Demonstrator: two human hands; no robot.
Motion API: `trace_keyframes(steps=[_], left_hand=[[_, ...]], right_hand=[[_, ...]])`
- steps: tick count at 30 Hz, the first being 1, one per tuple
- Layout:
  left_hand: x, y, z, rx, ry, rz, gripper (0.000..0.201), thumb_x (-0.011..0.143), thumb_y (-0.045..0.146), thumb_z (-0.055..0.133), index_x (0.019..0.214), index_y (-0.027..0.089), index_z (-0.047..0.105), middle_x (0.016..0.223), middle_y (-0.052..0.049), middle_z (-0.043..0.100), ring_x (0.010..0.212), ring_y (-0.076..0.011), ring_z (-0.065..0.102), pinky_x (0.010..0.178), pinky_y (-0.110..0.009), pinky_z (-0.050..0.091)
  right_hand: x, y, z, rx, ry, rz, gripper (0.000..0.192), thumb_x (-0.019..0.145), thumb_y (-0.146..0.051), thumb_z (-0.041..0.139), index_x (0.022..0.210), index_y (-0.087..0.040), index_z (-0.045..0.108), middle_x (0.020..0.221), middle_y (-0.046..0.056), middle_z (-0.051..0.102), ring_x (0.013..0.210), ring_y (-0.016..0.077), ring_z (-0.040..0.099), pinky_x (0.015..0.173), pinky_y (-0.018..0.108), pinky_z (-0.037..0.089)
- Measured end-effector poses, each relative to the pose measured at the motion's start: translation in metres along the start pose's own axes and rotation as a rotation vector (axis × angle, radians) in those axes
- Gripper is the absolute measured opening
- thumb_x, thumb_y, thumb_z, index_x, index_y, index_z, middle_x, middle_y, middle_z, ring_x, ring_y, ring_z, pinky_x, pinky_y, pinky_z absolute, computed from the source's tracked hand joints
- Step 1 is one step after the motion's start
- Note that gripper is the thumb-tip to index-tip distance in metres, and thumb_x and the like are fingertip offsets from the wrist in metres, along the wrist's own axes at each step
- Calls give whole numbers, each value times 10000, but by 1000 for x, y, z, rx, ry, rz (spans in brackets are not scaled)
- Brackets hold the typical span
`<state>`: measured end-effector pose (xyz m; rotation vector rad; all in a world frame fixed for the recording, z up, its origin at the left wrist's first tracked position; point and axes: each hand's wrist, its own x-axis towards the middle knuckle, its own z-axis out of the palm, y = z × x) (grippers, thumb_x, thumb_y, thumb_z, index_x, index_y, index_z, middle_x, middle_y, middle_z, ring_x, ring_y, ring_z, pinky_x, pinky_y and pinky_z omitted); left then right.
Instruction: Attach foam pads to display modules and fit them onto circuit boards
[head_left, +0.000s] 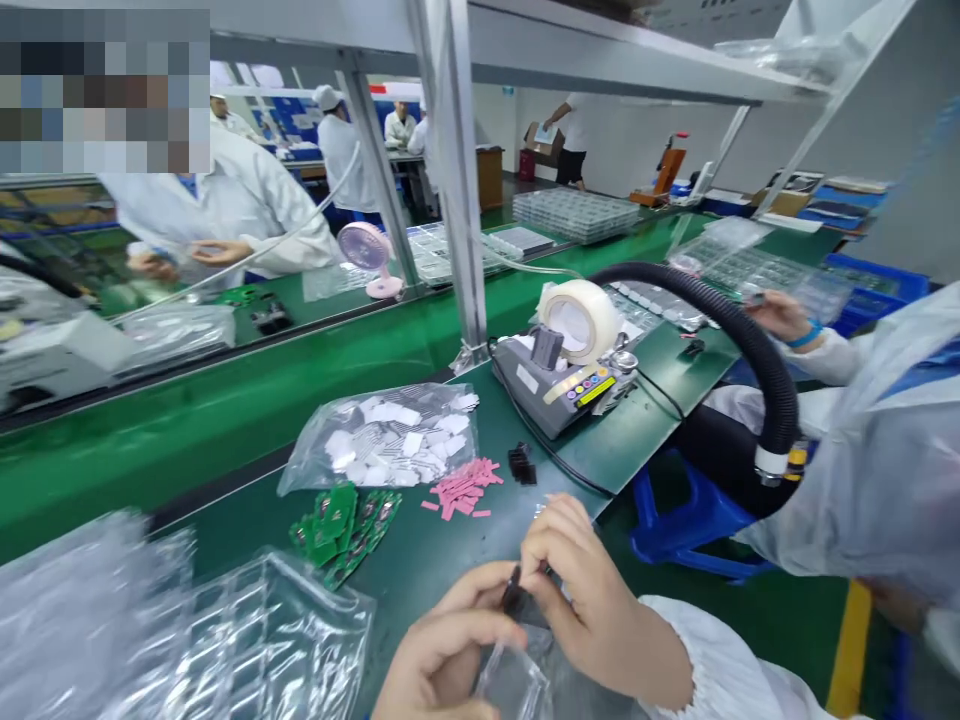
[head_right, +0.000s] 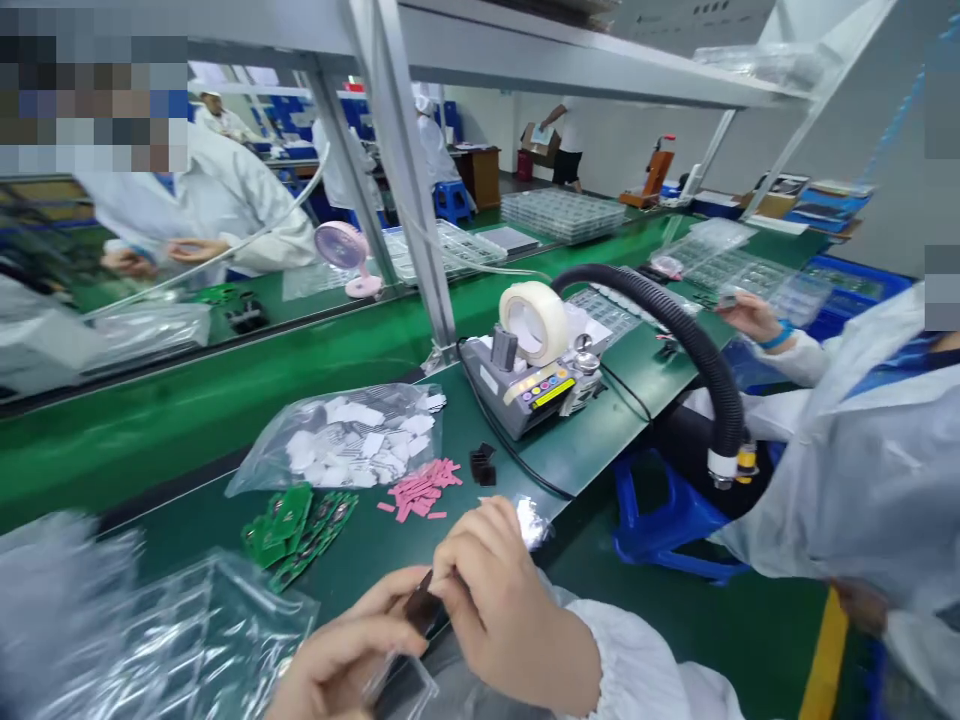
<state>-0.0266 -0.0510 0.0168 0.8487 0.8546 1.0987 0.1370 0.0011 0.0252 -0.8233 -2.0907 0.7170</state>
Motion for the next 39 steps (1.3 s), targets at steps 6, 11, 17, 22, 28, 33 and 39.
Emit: trace_keyframes(steps=[6, 11, 17, 22, 28, 33, 39], left_hand=[[1, 5, -1, -523, 60, -44, 292, 643, 444, 709, 770, 182, 707, 1171, -101, 595, 1160, -287, 485, 1018, -458, 338], [-2, 5, -3, -691, -35, -56, 287, 690, 436, 667, 795, 170, 695, 1155, -91, 571, 1128, -272, 474, 917, -463, 435], [-2, 8, 2, -669, -85, -74, 290, 694, 410, 674, 817, 147, 690, 1154, -99, 533, 1118, -256, 457, 924, -445, 426], [-4, 10, 5, -514, -26, -93, 297, 646, 383, 723, 823, 145, 705, 1057, -90, 560, 975, -210, 522, 855, -330, 438], [-7, 10, 2, -387, 54, -68, 297, 634, 380, 735, 829, 159, 703, 1102, -88, 569, 1050, -233, 510, 901, -314, 409], [-11, 15, -4, -348, 20, -15, 314, 656, 378, 722, 905, 190, 687, 1336, -115, 482, 1285, -313, 355, 1074, -460, 232], [-6, 3, -4, -138, 164, 138, 332, 651, 352, 732, 954, 234, 666, 1175, -83, 634, 1217, -295, 456, 1057, -475, 266]], right_hand=[[-18, 19, -3, 169, -120, 118, 252, 944, -350, 286, 748, -218, 373, 728, -7, 420, 689, 151, 446, 693, 320, 408], [-20, 88, 18, -222, -114, 230, 233, 873, -256, 440, 652, -195, 484, 651, 14, 470, 647, 174, 455, 620, 317, 375], [-4, 53, -4, 26, -122, 74, 183, 883, -357, 468, 980, -213, 524, 964, 64, 576, 921, 204, 542, 765, 335, 454], [18, 5, -16, -65, -268, -199, 383, 846, -416, 552, 1172, -230, 476, 1018, 59, 632, 943, 212, 571, 930, 427, 380], [27, 5, -12, -213, -305, -312, 232, 860, -264, 542, 1089, -235, 520, 958, 37, 669, 882, 185, 615, 966, 463, 347], [28, 21, -30, -335, -247, -333, 250, 812, -221, 588, 1056, -219, 532, 945, 38, 668, 910, 204, 604, 972, 478, 330], [18, 15, -36, -71, -43, -144, 219, 785, -297, 629, 969, -247, 522, 877, 48, 621, 866, 231, 579, 887, 476, 386]])
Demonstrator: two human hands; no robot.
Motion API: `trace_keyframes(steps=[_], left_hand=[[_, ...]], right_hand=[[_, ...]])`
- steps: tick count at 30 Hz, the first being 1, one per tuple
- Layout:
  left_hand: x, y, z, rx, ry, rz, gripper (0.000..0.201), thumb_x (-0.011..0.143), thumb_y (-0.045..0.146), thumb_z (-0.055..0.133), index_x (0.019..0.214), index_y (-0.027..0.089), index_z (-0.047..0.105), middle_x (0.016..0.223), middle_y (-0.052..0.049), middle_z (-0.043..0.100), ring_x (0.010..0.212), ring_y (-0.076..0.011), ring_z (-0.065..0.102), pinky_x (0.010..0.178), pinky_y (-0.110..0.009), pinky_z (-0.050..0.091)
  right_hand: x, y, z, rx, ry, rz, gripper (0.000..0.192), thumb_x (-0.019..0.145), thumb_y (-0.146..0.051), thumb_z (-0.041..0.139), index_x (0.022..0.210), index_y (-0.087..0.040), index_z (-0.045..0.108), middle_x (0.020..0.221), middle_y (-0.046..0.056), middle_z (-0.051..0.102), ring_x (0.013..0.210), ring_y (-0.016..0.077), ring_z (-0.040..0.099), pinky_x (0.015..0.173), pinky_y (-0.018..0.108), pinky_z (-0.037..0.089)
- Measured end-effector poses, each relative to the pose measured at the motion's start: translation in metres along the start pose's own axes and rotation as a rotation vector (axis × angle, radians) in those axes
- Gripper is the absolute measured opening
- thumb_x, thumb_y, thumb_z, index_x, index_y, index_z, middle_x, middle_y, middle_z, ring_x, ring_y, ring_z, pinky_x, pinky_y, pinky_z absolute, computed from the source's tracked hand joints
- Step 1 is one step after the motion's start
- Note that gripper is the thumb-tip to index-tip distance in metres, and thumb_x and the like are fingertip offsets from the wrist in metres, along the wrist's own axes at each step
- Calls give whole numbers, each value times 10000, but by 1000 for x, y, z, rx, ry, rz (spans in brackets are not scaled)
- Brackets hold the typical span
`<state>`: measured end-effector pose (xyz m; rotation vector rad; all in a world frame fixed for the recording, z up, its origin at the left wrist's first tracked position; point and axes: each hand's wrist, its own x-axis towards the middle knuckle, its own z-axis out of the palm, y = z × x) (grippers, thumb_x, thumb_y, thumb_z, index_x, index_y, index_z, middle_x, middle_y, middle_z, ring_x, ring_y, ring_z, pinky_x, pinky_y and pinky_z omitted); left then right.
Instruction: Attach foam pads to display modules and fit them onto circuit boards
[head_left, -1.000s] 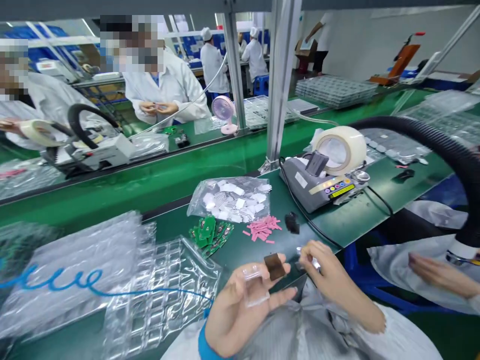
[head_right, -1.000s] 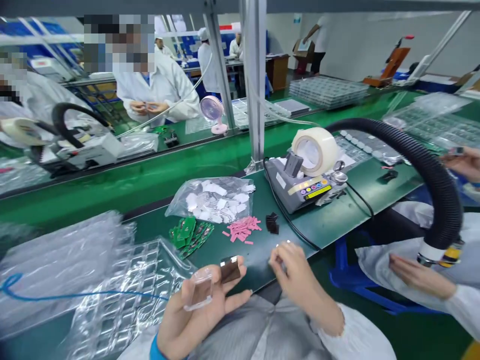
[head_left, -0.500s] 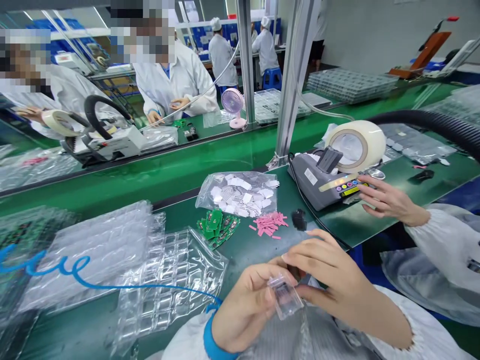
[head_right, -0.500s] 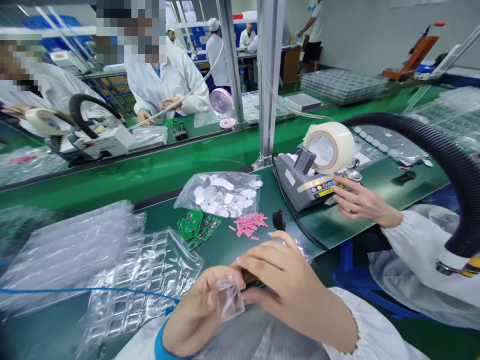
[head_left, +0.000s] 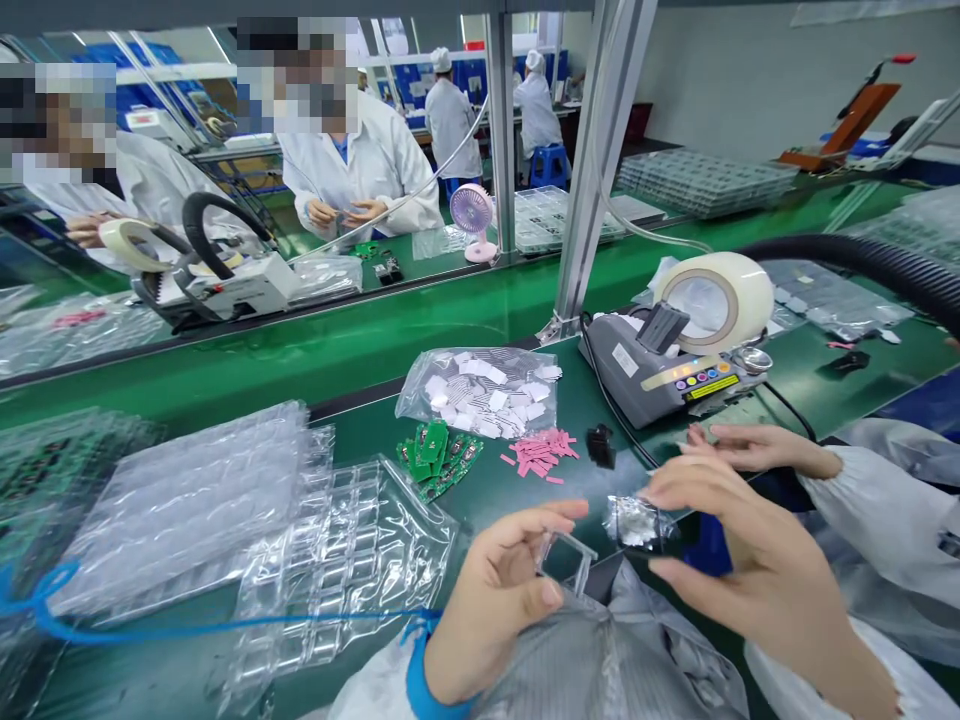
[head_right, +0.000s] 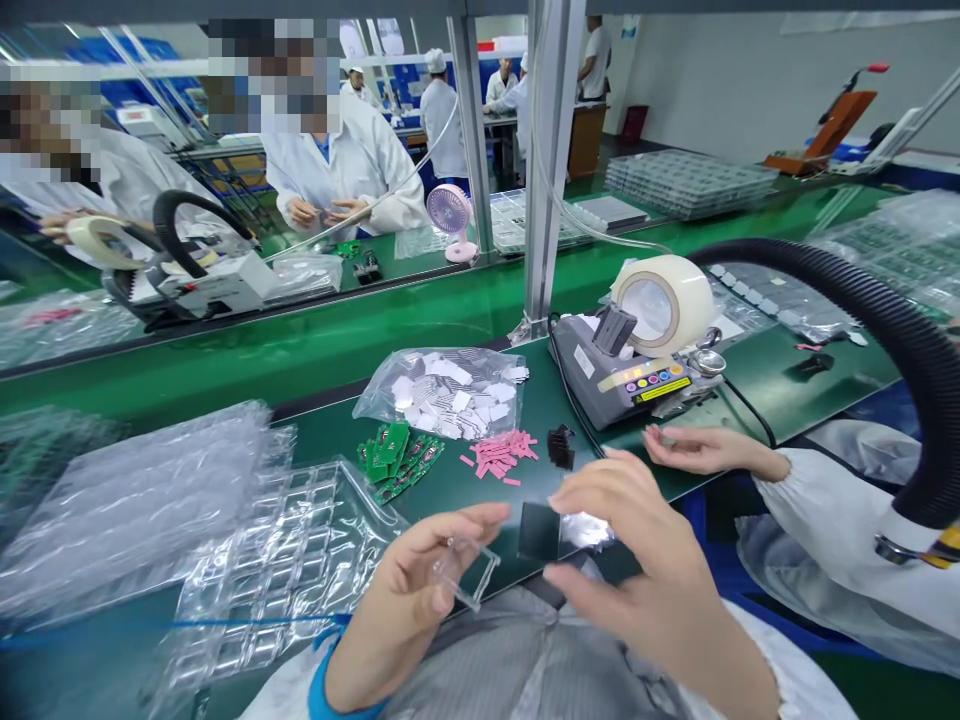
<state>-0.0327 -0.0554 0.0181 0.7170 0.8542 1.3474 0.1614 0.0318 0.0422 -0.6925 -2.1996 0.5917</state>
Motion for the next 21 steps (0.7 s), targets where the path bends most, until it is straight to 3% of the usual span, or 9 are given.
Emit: trace_keyframes(steps=[2, 5, 9, 15, 18, 21], left_hand=[[1, -9, 1, 122, 74, 134, 327, 661, 312, 731, 973, 245, 655, 1027, -58, 703, 1182, -283, 495, 1072, -479, 237], [1, -20, 4, 275, 185, 339, 310, 684, 221, 713, 979, 271, 632, 999, -22, 717, 1186, -264, 499, 1107, -494, 147], [-1, -29, 4, 382, 271, 532, 376, 709, 86, 661, 994, 317, 580, 1055, 30, 696, 1189, -230, 503, 1106, -529, 145], [5, -45, -4, 569, 338, 763, 472, 679, -9, 625, 1040, 283, 540, 1104, -7, 676, 1153, -229, 537, 1086, -576, 160], [11, -51, -4, 491, 457, 705, 389, 665, 10, 654, 944, 269, 570, 1059, -2, 690, 1118, -218, 562, 1089, -545, 173], [15, -49, -4, 222, 567, 432, 254, 653, 121, 713, 847, 232, 591, 997, -19, 695, 1044, -218, 594, 1035, -477, 298]], right_hand=[[-4, -12, 11, 265, 60, 92, 216, 802, -360, 602, 953, -247, 497, 876, 51, 570, 856, 215, 563, 795, 400, 461], [-7, -25, 33, 473, 73, 208, 229, 794, -375, 603, 921, -252, 457, 931, 42, 503, 882, 191, 542, 735, 322, 482], [-5, -28, 53, 473, 58, 250, 242, 738, -245, 627, 876, -255, 428, 969, 18, 473, 912, 170, 523, 784, 303, 450], [3, -27, 64, 409, 24, 359, 221, 723, -210, 597, 803, -242, 393, 931, 0, 492, 878, 155, 527, 757, 279, 440], [6, -26, 73, 372, -8, 419, 220, 723, -219, 591, 824, -242, 398, 939, 11, 515, 900, 177, 533, 763, 310, 447], [4, -24, 78, 232, -69, 442, 250, 728, -234, 609, 883, -237, 414, 980, 33, 536, 946, 208, 530, 795, 350, 443]])
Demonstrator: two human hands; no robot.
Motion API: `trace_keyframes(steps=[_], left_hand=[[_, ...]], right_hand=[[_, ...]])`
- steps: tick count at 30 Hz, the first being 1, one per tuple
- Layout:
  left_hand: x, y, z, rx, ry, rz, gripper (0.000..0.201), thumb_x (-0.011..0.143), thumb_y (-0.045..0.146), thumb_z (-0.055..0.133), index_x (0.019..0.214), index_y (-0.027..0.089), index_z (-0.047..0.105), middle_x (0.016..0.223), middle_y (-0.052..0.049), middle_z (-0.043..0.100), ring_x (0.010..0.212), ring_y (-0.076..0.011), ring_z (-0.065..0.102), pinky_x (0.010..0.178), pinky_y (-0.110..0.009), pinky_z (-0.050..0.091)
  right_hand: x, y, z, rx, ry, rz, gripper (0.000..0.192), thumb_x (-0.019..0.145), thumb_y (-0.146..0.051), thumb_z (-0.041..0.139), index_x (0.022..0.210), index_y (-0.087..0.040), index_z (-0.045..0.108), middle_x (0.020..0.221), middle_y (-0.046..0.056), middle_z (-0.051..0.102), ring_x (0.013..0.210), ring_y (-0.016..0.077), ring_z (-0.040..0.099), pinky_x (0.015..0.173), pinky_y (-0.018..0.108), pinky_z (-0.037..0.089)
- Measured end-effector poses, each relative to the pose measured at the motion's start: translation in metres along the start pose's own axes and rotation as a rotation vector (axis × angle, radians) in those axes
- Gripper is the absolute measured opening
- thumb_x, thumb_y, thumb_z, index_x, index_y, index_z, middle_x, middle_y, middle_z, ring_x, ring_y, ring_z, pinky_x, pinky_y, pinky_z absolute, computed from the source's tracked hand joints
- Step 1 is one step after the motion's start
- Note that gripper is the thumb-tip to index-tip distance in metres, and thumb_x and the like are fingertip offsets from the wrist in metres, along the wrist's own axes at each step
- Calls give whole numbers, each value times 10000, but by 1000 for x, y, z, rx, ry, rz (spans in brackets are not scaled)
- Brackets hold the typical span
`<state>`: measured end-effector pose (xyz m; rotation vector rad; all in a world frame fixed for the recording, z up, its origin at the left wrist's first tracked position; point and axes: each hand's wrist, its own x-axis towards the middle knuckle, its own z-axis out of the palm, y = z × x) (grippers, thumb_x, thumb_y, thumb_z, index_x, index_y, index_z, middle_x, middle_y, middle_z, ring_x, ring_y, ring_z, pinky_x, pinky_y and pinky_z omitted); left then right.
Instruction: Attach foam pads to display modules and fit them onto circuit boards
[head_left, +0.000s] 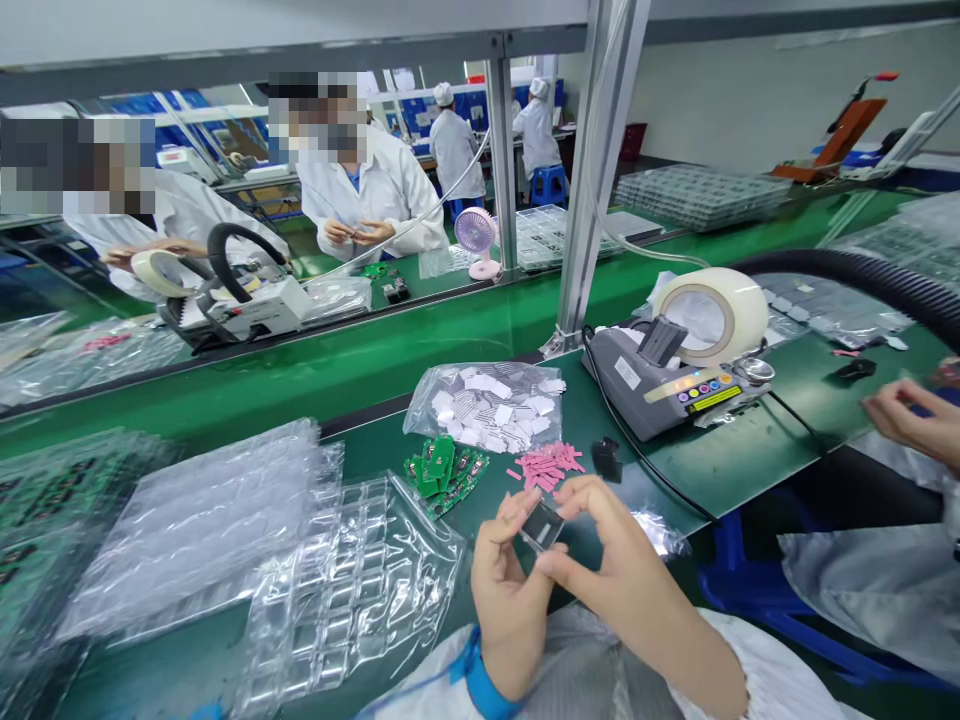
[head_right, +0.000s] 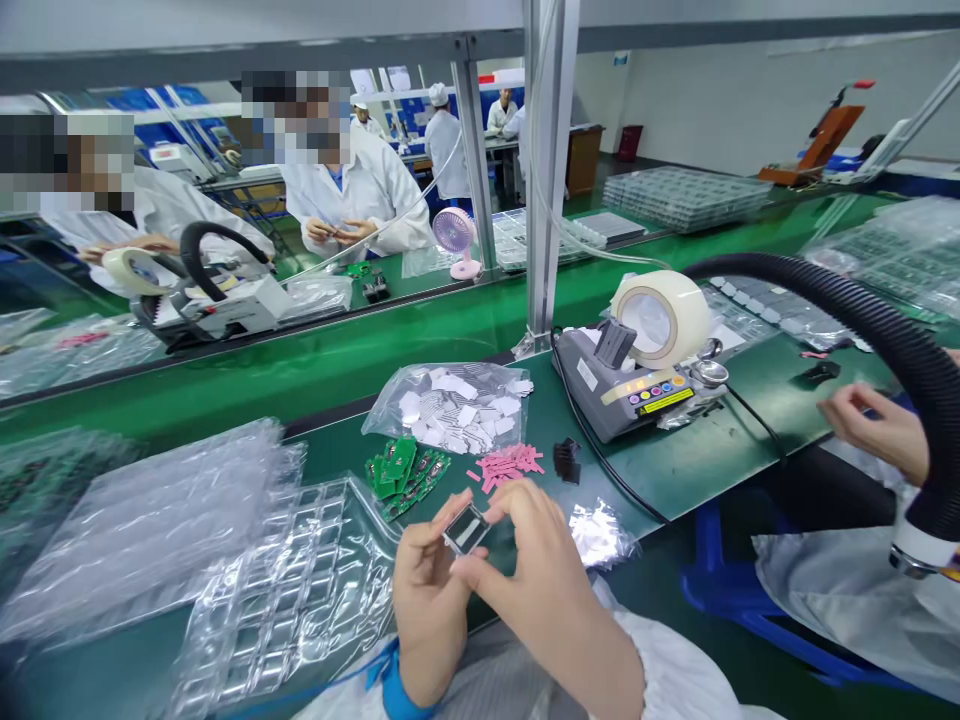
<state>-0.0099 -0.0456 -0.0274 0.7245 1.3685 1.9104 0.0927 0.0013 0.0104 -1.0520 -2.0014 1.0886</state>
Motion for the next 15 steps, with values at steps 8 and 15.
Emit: trace_keyframes(steps=[8, 15], left_hand=[[13, 21, -28, -489, -137, -698, 267, 738, 369, 652, 945, 202, 627, 859, -46, 672, 801, -154, 595, 845, -372, 451], [6, 30, -35, -492, -203, -733, 291, 765, 386, 617, 953, 169, 661, 741, -42, 643, 673, -125, 552, 775, -341, 446]], right_hand=[[33, 68, -28, -568, -69, -3, 81, 841, -215, 525, 921, -210, 538, 881, 21, 625, 821, 172, 577, 721, 303, 418], [71, 107, -11, -870, -105, -23, 45, 790, -225, 630, 761, -194, 646, 842, 55, 625, 845, 229, 513, 709, 357, 269]])
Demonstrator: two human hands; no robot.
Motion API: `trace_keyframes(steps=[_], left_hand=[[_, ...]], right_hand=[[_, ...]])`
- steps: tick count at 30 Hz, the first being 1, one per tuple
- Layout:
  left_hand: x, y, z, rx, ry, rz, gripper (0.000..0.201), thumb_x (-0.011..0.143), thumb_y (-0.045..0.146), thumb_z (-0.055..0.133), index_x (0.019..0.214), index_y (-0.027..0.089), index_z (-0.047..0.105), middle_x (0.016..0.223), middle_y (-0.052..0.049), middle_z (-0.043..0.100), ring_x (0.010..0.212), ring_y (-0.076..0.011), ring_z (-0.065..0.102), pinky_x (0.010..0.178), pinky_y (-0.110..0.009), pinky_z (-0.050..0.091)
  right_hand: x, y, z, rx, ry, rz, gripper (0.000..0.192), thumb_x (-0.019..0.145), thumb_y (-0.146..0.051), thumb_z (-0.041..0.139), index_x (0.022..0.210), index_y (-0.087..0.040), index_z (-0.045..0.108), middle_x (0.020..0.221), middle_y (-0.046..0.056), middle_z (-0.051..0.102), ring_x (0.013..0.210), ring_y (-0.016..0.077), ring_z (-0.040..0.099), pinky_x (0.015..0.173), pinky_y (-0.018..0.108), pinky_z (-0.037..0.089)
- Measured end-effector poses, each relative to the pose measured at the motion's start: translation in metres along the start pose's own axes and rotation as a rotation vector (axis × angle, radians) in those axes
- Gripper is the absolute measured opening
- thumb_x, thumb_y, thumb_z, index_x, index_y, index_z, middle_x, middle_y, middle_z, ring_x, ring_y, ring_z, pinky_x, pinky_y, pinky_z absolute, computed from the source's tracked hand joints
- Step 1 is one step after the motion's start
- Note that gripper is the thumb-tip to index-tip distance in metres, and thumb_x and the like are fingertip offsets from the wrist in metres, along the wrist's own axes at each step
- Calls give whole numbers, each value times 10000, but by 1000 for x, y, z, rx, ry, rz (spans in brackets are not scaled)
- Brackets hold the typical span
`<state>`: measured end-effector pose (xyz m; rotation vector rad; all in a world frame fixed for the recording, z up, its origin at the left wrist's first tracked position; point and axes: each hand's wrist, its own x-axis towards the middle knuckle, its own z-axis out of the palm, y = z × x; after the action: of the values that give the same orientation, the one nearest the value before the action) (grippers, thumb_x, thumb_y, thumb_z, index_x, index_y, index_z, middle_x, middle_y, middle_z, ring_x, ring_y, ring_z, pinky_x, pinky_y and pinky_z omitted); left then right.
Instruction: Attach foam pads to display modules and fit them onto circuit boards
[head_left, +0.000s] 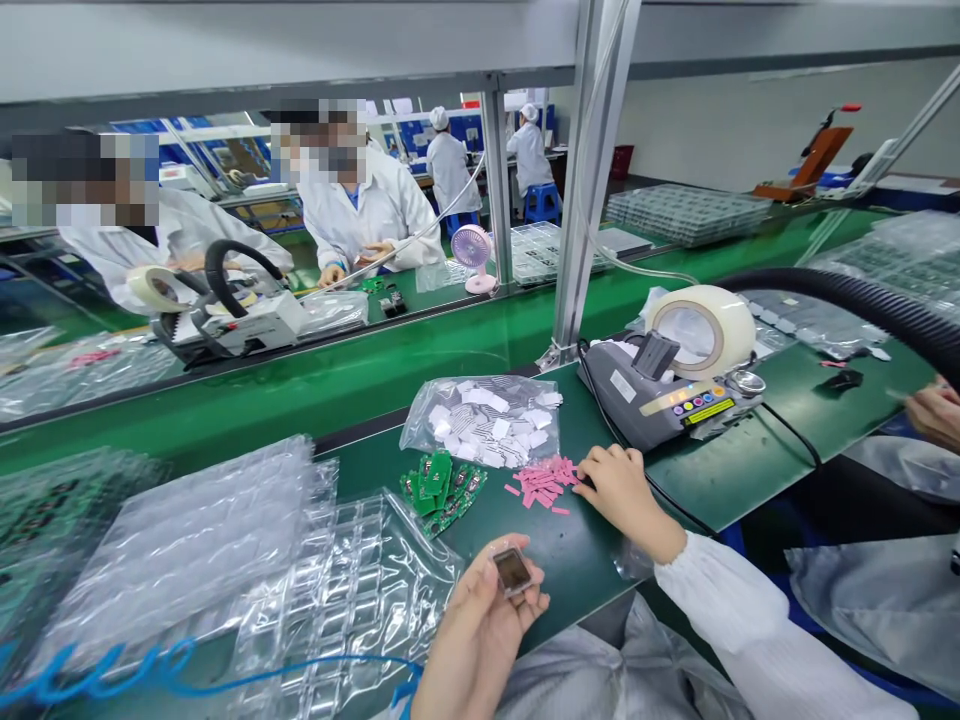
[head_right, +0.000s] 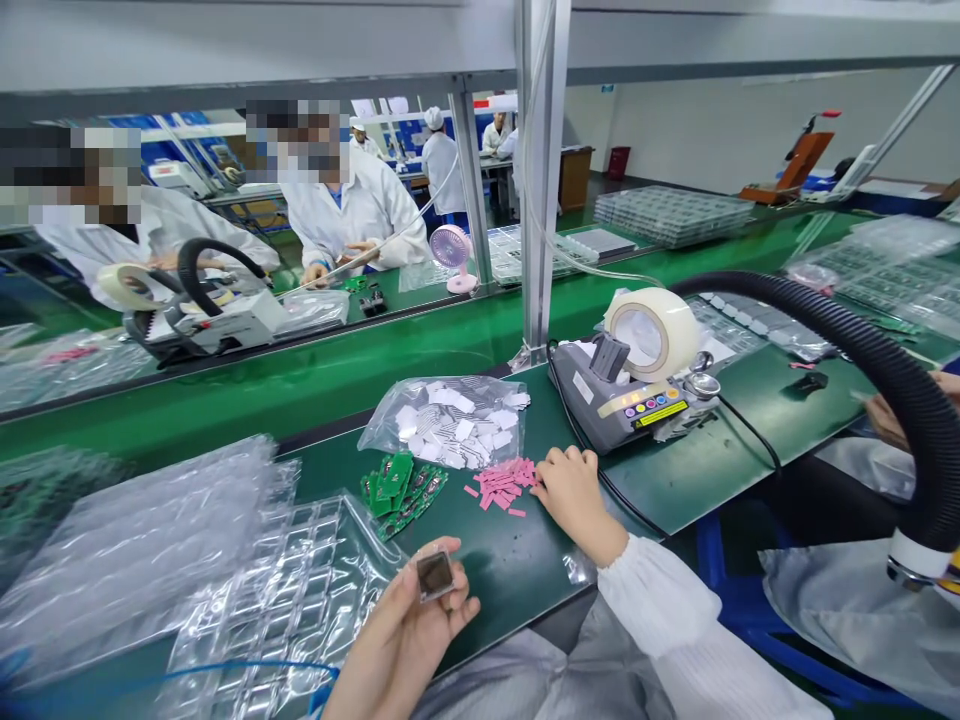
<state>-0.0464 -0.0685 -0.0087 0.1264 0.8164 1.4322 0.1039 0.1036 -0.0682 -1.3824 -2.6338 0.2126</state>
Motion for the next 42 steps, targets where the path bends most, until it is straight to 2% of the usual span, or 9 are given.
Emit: trace_keyframes(steps=[6, 10, 15, 23, 28, 32, 35, 39, 42], left_hand=[[-4, 2, 0, 46, -81, 9, 360, 747, 379, 639, 1036, 164, 643, 810, -76, 663, 752, -164, 576, 790, -338, 426], [-3, 2, 1, 53, -69, -11, 319, 781, 362, 601, 1013, 148, 650, 786, -76, 655, 728, -155, 567, 771, -326, 425], [-2, -2, 2, 44, -50, -32, 278, 795, 337, 587, 986, 148, 657, 779, -71, 647, 707, -143, 550, 758, -323, 424], [-3, 2, 3, 48, -73, -22, 315, 795, 353, 583, 1026, 148, 644, 785, -69, 638, 701, -143, 541, 763, -329, 419], [-6, 2, 3, 75, -134, -15, 340, 784, 363, 596, 1043, 147, 636, 804, -73, 634, 742, -153, 545, 776, -323, 418], [-7, 3, 4, 103, -152, -14, 350, 755, 358, 631, 1034, 147, 640, 816, -75, 633, 793, -166, 543, 784, -316, 421], [-7, 3, 6, 104, -149, -12, 346, 759, 361, 626, 1033, 149, 639, 819, -75, 634, 801, -168, 543, 793, -320, 419], [-5, 3, 4, 90, -142, -14, 348, 767, 371, 614, 1033, 149, 637, 816, -73, 634, 791, -167, 542, 796, -325, 415], [-4, 3, 0, 87, -149, -7, 349, 777, 374, 602, 1046, 154, 631, 812, -68, 635, 758, -153, 537, 792, -320, 410]], right_hand=[[4, -1, 11, -138, -27, -88, 140, 833, -212, 583, 715, -179, 649, 766, 56, 630, 802, 210, 504, 695, 354, 223], [2, 2, 10, -174, -36, -146, 162, 854, -196, 544, 725, -174, 640, 757, 51, 636, 792, 202, 509, 735, 365, 218], [4, 1, 9, -179, -8, -148, 114, 841, -268, 567, 825, -173, 629, 823, 58, 642, 799, 209, 508, 755, 373, 216], [5, -3, 10, -128, -2, -210, 199, 844, -134, 509, 689, -174, 626, 735, 53, 640, 785, 196, 497, 808, 385, 219], [2, -6, -2, -17, 3, -185, 211, 840, -114, 443, 707, -149, 603, 747, 84, 630, 780, 206, 518, 822, 393, 264], [-4, -13, -27, 186, -42, -192, 191, 849, -128, 438, 717, -171, 570, 689, 20, 623, 656, 152, 547, 671, 280, 374], [-8, -18, -38, 342, -68, -219, 175, 869, -160, 457, 740, -194, 569, 722, -12, 639, 655, 125, 581, 600, 220, 417], [-13, -28, -23, 458, -85, -250, 124, 830, -137, 536, 744, -191, 608, 767, -3, 671, 704, 130, 617, 646, 221, 464], [-16, -37, -4, 501, -103, -286, 136, 781, -76, 577, 836, -186, 634, 763, -3, 682, 702, 126, 631, 653, 216, 483]])
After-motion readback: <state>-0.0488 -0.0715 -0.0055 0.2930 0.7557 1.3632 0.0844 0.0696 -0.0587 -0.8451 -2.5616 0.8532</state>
